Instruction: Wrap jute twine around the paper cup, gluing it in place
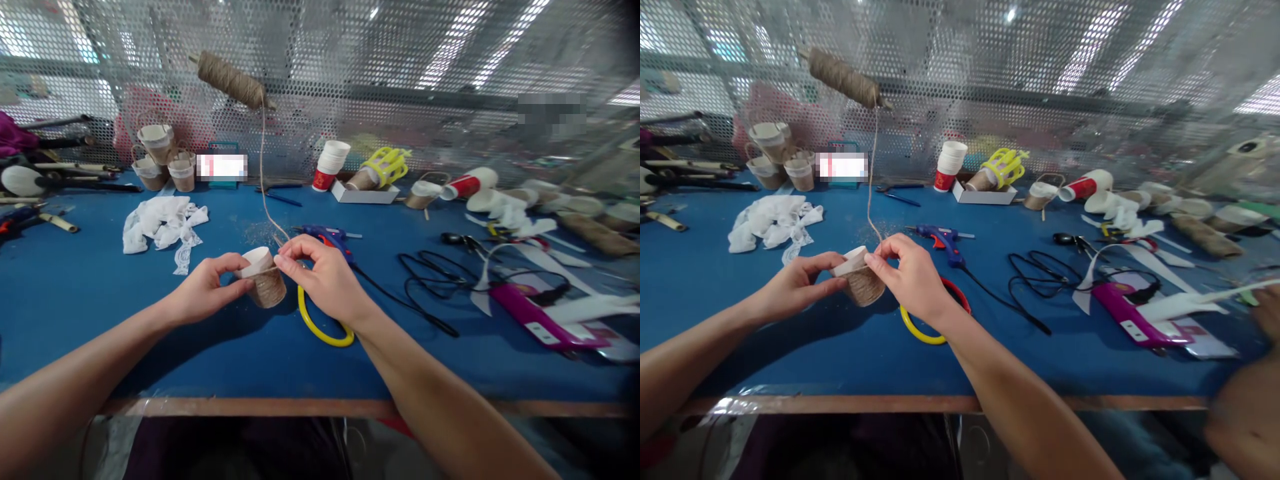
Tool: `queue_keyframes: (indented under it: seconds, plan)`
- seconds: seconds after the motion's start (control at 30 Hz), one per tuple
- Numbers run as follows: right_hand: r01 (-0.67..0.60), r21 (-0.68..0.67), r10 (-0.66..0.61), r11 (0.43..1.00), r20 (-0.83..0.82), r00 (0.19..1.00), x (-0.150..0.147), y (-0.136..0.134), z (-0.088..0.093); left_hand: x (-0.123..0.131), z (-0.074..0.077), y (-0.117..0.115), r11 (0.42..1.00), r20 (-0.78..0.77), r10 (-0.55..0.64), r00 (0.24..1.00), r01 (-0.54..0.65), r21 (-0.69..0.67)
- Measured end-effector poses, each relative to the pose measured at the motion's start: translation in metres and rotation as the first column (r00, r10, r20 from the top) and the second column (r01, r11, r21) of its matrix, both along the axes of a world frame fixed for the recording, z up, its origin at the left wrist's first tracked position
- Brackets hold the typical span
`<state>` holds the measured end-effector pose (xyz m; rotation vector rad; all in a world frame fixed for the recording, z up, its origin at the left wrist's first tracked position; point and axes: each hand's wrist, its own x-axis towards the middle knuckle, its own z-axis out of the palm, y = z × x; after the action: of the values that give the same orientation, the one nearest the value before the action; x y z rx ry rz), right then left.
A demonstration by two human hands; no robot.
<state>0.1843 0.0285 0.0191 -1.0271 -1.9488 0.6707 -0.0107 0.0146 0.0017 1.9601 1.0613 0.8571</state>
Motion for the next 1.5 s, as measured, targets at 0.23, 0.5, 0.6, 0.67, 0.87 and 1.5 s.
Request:
queue_keyframes:
  seconds: [0.23, 0.5, 0.6, 0.67, 0.87, 1.5]
  plan:
    - [0.013, -0.055, -0.013, 0.998, 0.004, 1.0, 0.001, 0.003, -0.003, -0.001, 0.003, -0.001, 0.999, 0.021, -0.04, 0.999, 0.041, -0.018]
    - [0.017, -0.084, -0.017, 0.996, -0.004, 1.0, 0.0, 0.004, -0.004, -0.001, 0.005, -0.002, 0.995, 0.038, -0.083, 0.996, 0.086, -0.059]
    - [0.02, -0.092, -0.021, 0.996, -0.001, 1.0, -0.001, 0.004, -0.003, -0.001, 0.007, -0.002, 0.992, 0.05, -0.095, 0.994, 0.099, -0.08]
    - [0.02, -0.095, -0.019, 0.995, 0.009, 1.0, -0.001, 0.003, -0.003, -0.002, 0.007, -0.002, 0.989, 0.061, -0.101, 0.993, 0.106, -0.098]
    - [0.007, -0.125, -0.007, 0.992, -0.007, 1.0, -0.001, 0.003, -0.002, -0.005, 0.005, -0.002, 0.975, 0.144, -0.136, 0.98, 0.158, -0.156]
    - [-0.232, -0.325, 0.153, 0.917, -0.251, 0.956, 0.002, 0.005, 0.0, -0.01, 0.002, -0.002, 0.867, 0.43, -0.133, 0.893, 0.315, -0.385]
